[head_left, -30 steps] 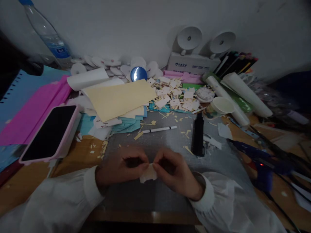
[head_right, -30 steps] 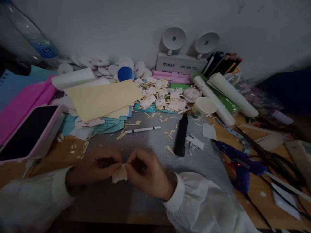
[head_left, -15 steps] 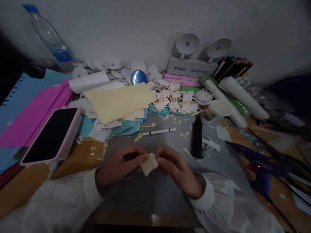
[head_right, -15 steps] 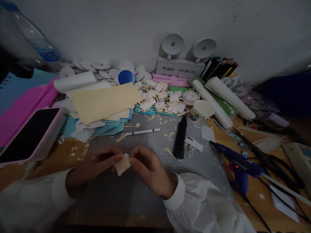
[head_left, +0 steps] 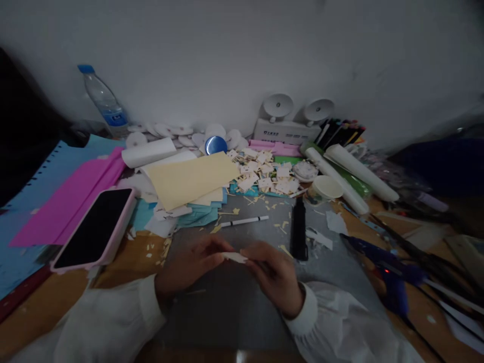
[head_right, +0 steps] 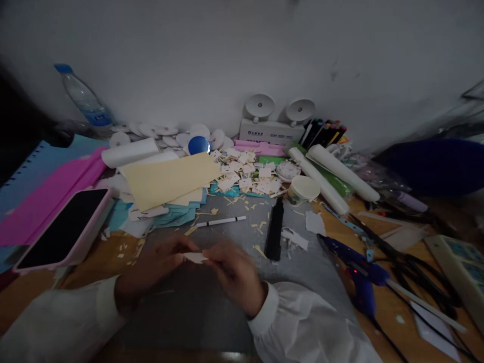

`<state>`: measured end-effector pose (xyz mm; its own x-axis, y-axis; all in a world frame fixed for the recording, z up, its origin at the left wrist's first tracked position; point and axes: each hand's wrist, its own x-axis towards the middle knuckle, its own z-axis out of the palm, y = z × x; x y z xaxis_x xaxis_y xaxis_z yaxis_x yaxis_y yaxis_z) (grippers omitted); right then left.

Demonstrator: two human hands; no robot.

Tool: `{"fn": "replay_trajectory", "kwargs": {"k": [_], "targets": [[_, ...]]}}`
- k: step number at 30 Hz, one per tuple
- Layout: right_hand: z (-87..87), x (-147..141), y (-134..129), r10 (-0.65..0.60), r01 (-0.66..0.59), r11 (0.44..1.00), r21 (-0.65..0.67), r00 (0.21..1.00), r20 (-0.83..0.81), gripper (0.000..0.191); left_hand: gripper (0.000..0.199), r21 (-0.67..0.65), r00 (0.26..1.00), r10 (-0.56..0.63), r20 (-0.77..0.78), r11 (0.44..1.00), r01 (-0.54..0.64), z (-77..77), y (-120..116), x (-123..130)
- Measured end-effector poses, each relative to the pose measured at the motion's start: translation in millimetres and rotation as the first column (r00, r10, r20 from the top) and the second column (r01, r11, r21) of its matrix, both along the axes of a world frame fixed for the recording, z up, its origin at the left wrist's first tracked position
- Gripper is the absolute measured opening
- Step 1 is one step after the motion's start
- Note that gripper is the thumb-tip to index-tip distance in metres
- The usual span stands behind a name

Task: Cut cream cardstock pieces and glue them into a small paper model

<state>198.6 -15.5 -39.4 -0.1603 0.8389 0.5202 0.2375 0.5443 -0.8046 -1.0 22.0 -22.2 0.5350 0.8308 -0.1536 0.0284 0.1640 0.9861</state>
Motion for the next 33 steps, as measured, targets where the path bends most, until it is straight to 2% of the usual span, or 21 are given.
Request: {"fn": "replay_trajectory", "kwargs": {"k": [3, 6, 9, 11, 14, 18, 21, 26, 33], "targets": [[-0.8, 3, 3, 0.076, -0.089, 0.985, 0.145, 0.993, 0.094, 0.025, 0.028, -0.002, 0.988, 0.02, 0.153, 1.0, -0.02, -4.8, -1, -1], [-2.2, 3, 5, 0.011, -0.023, 0.993, 0.112, 0.995, 0.104, 0.035, 0.028, 0.107, 0.973, 0.053, 0.223, 0.991, -0.079, -9.4, -2, -3], [-4.5, 3, 5, -0.088, 0.088, 0.996, -0.03, 0.996, -0.012, 0.033, 0.03, 0.257, 0.983, 0.09, 0.158, 0.958, -0.129, -10.5, -2, -4], [-5.8, 2, 5, -0.11, 0.098, 0.986, -0.132, 0.99, -0.084, 0.023, 0.032, 0.365, 0.989, 0.127, 0.082, 0.919, -0.148, -10.5, -3, -6], [-6.6, 2, 6, -0.07, 0.041, 0.958, -0.285, 0.993, -0.093, 0.003, 0.034, 0.509, 0.977, 0.208, -0.054, 0.847, -0.152, -11.8, -3, -8], [-7.1, -3, 8, 0.002, -0.066, 0.868, -0.492, 0.992, -0.129, 0.018, 0.035, 0.632, 0.922, 0.328, -0.204, 0.764, -0.132, -15.1, -3, -12], [-7.8, -8, 9, -0.027, -0.081, 0.818, -0.569, 0.984, -0.179, 0.023, 0.036, 0.667, 0.905, 0.334, -0.265, 0.741, -0.077, -17.0, -3, -14], [-7.6, -10, 9, -0.088, -0.053, 0.783, -0.62, 0.977, -0.195, 0.028, 0.034, 0.67, 0.915, 0.313, -0.254, 0.739, -0.066, -19.9, -4, -14], [-4.1, -8, 9, -0.025, -0.096, 0.724, -0.683, 0.986, -0.165, 0.034, 0.029, 0.666, 0.914, 0.318, -0.252, 0.742, -0.074, -19.2, -7, -12]]}}
